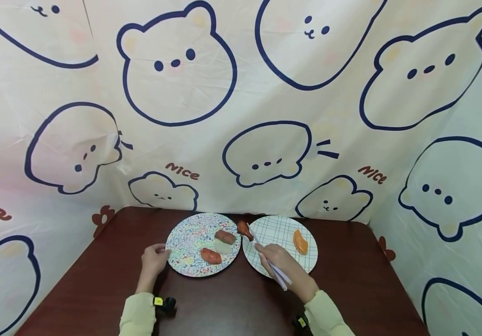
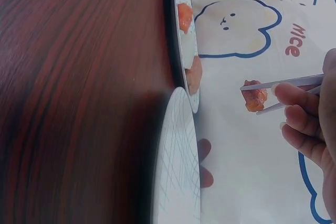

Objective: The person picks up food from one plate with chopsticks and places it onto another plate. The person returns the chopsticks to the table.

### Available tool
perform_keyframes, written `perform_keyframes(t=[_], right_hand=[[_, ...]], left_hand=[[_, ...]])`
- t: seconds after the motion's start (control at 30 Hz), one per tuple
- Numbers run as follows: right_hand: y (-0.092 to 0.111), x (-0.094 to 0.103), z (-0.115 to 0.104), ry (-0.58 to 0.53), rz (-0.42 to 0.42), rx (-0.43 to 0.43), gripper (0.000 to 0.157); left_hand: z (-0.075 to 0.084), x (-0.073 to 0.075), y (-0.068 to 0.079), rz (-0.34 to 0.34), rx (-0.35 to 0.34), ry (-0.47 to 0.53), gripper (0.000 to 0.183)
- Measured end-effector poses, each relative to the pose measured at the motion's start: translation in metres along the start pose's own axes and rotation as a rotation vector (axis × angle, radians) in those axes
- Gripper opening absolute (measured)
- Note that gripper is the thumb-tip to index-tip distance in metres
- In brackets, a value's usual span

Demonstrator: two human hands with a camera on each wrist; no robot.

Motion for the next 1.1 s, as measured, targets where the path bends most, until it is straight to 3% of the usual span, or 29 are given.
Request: perform_keyframes(t=[0.37,1.1], right_hand=[[-0.012,-0.013,-0.012,-0.064,-0.035,0.014,0.031],[-0.039,-0.047,-0.048,-0.121,0.023,0.144,0.028]], left_hand=[[-0.001,0.002,0.000,0.012,0.005,0.002,0.035],[0.000,0.002,-0.001,0.000,0.004,0.015,0.036]])
Point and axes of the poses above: each hand's wrist, its own y-axis away from the middle knuckle, its own x-axis out of the back of the hand, z = x × y, the point moved 7 cm from there along -y, towards the middle knuckle, and after that the axes turned 8 degrees about y, right-handed, at the moved point
